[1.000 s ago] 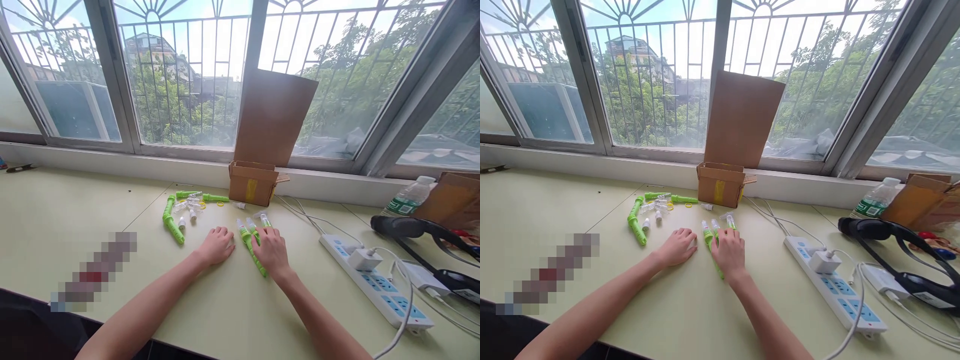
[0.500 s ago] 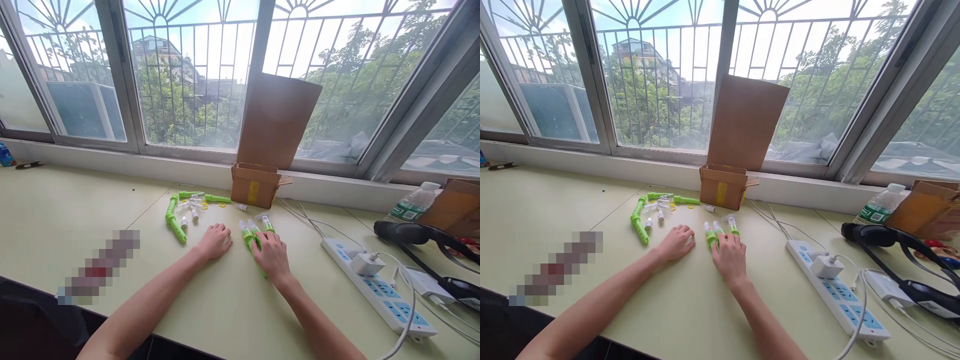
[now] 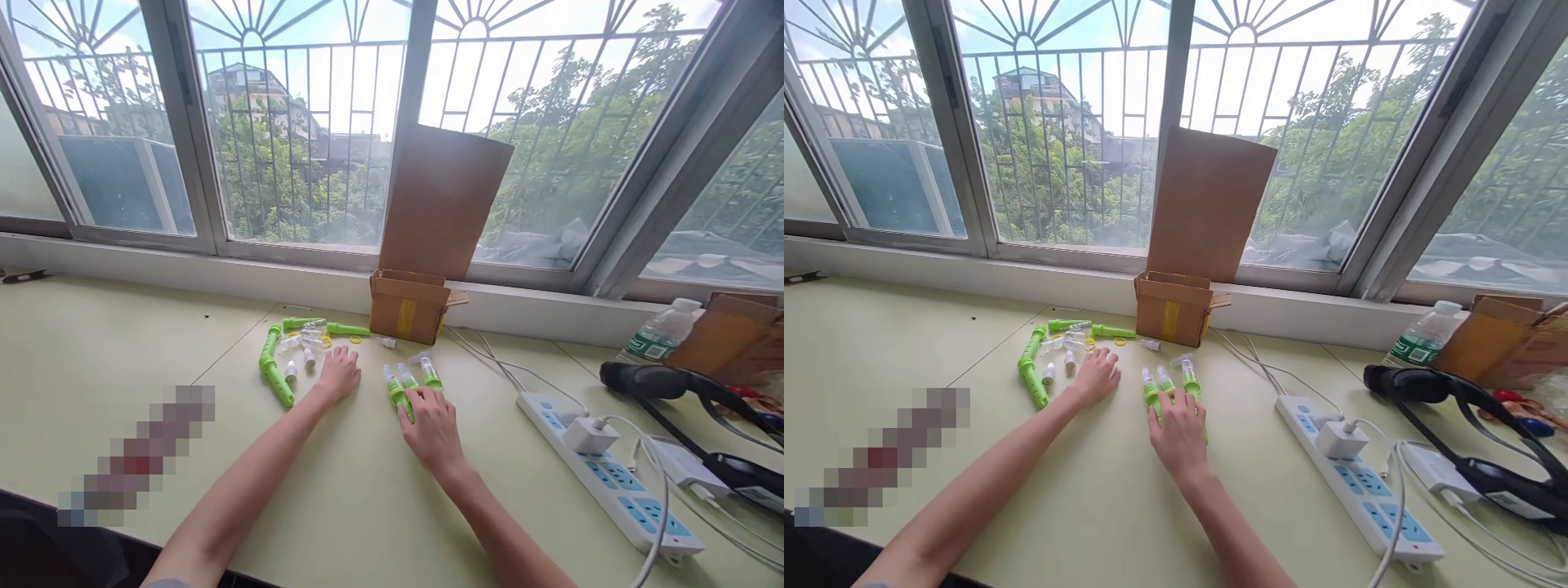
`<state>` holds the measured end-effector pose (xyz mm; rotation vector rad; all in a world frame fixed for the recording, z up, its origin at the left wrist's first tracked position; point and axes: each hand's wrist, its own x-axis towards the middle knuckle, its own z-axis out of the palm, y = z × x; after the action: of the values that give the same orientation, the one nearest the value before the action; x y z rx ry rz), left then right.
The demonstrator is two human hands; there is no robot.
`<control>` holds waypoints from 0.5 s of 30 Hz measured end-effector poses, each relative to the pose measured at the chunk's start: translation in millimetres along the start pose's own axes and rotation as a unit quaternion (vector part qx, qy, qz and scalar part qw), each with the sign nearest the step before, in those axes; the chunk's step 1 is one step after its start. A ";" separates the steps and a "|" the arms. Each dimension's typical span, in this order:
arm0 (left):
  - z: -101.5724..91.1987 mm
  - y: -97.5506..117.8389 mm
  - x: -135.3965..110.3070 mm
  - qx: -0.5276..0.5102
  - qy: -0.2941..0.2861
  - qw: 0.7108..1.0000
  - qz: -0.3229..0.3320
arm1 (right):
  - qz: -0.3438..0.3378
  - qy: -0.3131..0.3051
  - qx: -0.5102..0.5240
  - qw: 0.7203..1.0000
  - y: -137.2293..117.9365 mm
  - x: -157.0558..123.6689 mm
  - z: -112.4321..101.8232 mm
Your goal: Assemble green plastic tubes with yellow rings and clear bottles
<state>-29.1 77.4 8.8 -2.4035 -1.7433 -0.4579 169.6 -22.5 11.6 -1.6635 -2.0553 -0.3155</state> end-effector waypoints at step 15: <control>-38.4 -58.3 -82.9 -0.013 0.055 0.978 0.201 | -0.010 0.025 0.000 1.000 -0.5 0.1 1.8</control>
<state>-114.0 10.2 14.5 -2.6002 -1.1696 -0.5435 168.7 -21.7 10.2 -1.6184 -2.0371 -0.3596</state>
